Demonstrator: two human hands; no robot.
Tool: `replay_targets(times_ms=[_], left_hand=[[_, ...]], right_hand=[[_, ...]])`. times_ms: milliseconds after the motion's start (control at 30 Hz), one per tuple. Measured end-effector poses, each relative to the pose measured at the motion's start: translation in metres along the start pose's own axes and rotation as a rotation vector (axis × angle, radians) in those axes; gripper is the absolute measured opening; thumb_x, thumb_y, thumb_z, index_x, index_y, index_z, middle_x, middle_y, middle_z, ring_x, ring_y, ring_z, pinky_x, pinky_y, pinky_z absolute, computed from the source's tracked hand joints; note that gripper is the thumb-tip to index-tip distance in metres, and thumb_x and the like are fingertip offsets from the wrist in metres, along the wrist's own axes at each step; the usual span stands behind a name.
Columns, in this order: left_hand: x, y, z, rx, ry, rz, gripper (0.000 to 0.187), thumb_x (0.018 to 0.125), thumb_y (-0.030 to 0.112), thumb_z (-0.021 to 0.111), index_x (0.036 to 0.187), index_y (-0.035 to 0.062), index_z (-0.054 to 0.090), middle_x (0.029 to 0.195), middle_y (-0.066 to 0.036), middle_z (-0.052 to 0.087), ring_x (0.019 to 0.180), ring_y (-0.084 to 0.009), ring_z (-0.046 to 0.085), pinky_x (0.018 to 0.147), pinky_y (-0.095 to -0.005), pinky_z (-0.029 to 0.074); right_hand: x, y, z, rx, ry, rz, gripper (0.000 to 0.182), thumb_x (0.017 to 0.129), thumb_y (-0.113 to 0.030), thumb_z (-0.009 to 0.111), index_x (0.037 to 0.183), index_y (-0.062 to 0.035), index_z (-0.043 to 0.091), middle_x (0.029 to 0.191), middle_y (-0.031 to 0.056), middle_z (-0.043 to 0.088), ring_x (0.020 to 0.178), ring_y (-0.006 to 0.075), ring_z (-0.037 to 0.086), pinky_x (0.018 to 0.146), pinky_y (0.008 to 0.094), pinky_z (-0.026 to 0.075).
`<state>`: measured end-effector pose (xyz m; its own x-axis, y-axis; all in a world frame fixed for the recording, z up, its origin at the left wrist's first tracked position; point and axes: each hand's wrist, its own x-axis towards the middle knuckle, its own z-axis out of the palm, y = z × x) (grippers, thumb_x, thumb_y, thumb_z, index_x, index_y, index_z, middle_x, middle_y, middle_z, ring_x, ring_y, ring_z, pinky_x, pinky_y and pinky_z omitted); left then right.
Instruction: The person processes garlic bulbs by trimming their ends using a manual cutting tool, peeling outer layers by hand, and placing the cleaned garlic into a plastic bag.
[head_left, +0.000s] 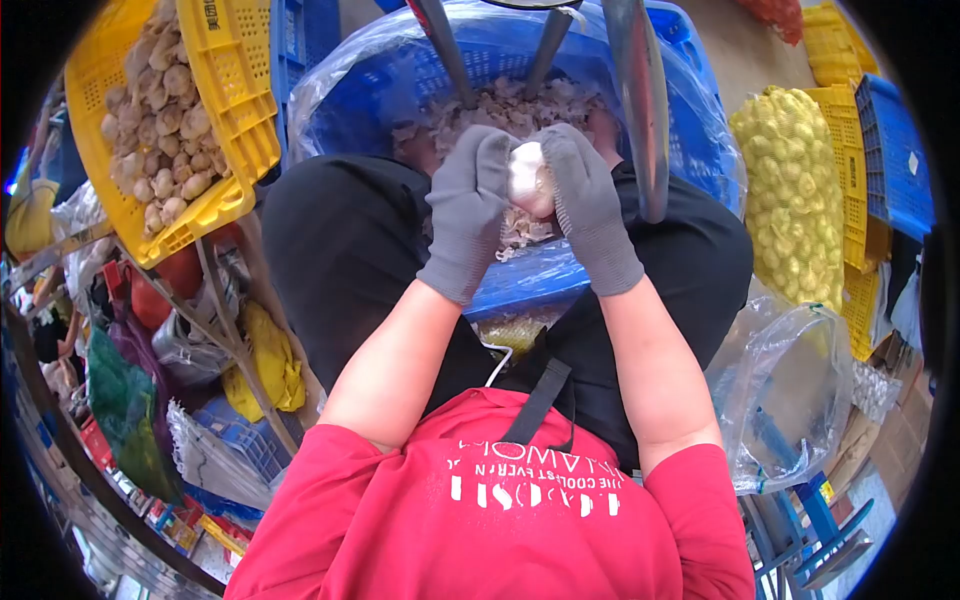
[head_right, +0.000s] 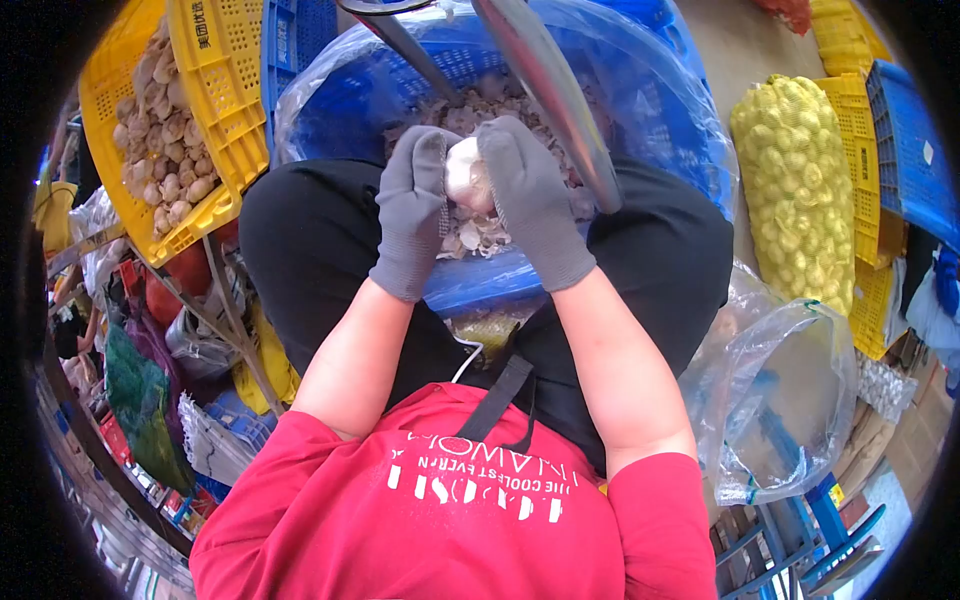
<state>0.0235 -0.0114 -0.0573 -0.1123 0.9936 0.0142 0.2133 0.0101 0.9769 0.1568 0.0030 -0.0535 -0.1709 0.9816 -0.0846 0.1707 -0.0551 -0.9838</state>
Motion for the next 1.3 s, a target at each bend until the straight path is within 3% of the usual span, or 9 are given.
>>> replay_targets(times_ms=[133,267,333,500,800,867,967,1100,1300], left_hand=[[0.005,-0.005,0.006,-0.080,0.100,-0.002,0.023,0.099,0.023,0.051,0.093,0.0018,0.058,0.080,-0.010,0.061,0.075,-0.0154,0.058,0.069,-0.0297,0.046],[0.003,-0.020,0.001,0.006,-0.014,-0.353,0.017,0.095,0.016,0.054,0.108,0.0051,0.058,0.083,-0.010,0.060,0.079,-0.0205,0.058,0.076,-0.0313,0.046],[0.005,-0.032,0.003,0.422,0.198,0.196,0.027,0.093,0.013,0.055,0.119,0.0070,0.055,0.094,-0.012,0.058,0.088,-0.0227,0.057,0.083,-0.0313,0.046],[-0.004,-0.001,0.010,-0.134,-0.112,-0.036,0.039,0.092,0.016,0.059,0.128,0.0056,0.049,0.122,-0.015,0.051,0.110,-0.0249,0.054,0.096,-0.0336,0.041],[-0.008,0.018,0.000,-0.355,-0.209,-0.043,0.042,0.093,0.014,0.057,0.132,0.0039,0.043,0.124,-0.010,0.050,0.113,-0.0172,0.050,0.097,-0.0294,0.040],[-0.007,0.019,-0.001,-0.350,-0.197,-0.048,0.043,0.092,0.012,0.057,0.131,0.0040,0.043,0.124,-0.009,0.050,0.113,-0.0167,0.050,0.098,-0.0287,0.040],[-0.005,0.013,-0.004,-0.329,-0.177,-0.057,0.044,0.090,0.010,0.057,0.131,0.0039,0.043,0.124,-0.010,0.051,0.113,-0.0165,0.050,0.097,-0.0281,0.040],[-0.002,0.004,-0.004,-0.150,-0.111,0.022,0.046,0.088,0.011,0.060,0.131,0.0034,0.044,0.125,-0.013,0.050,0.111,-0.0193,0.052,0.095,-0.0301,0.043],[0.000,-0.012,-0.003,-0.130,-0.079,0.006,0.047,0.086,0.010,0.063,0.130,0.0029,0.045,0.124,-0.012,0.049,0.111,-0.0198,0.053,0.095,-0.0305,0.044]], right_hand=[[0.000,0.019,0.007,0.338,0.162,0.191,0.029,0.099,-0.029,0.047,0.107,-0.0036,0.058,0.090,0.0054,0.061,0.079,0.0117,0.060,0.070,0.0250,0.051],[0.008,0.014,-0.002,0.438,0.268,0.305,0.033,0.100,-0.032,0.044,0.109,-0.0043,0.059,0.088,0.0069,0.063,0.072,0.0116,0.061,0.057,0.0214,0.050],[0.015,0.062,0.000,0.144,0.375,-0.009,0.034,0.100,-0.034,0.044,0.108,-0.0043,0.059,0.085,0.0070,0.064,0.068,0.0100,0.060,0.053,0.0203,0.048],[0.004,0.031,0.004,0.044,0.306,0.125,0.028,0.101,-0.030,0.044,0.108,-0.0049,0.055,0.085,0.0042,0.059,0.069,0.0057,0.054,0.061,0.0207,0.045],[0.007,0.011,-0.004,0.009,0.290,0.111,0.022,0.101,-0.022,0.045,0.097,-0.0027,0.056,0.084,0.0029,0.053,0.070,0.0063,0.050,0.061,0.0223,0.043],[0.006,0.020,-0.006,-0.178,0.334,-0.106,0.024,0.100,-0.024,0.046,0.101,-0.0021,0.055,0.086,0.0043,0.056,0.076,0.0089,0.053,0.066,0.0231,0.045],[0.007,0.027,-0.008,0.003,0.285,0.237,0.025,0.098,-0.025,0.050,0.108,-0.0016,0.054,0.093,0.0051,0.057,0.085,0.0110,0.055,0.075,0.0246,0.046],[0.007,-0.009,0.002,0.126,0.149,-0.083,0.030,0.088,-0.021,0.067,0.109,-0.0003,0.057,0.095,0.0049,0.061,0.085,0.0101,0.057,0.075,0.0265,0.049],[0.007,-0.011,-0.004,0.226,0.035,0.030,0.025,0.088,-0.016,0.063,0.107,0.0015,0.057,0.098,0.0075,0.060,0.089,0.0093,0.057,0.078,0.0254,0.048]])
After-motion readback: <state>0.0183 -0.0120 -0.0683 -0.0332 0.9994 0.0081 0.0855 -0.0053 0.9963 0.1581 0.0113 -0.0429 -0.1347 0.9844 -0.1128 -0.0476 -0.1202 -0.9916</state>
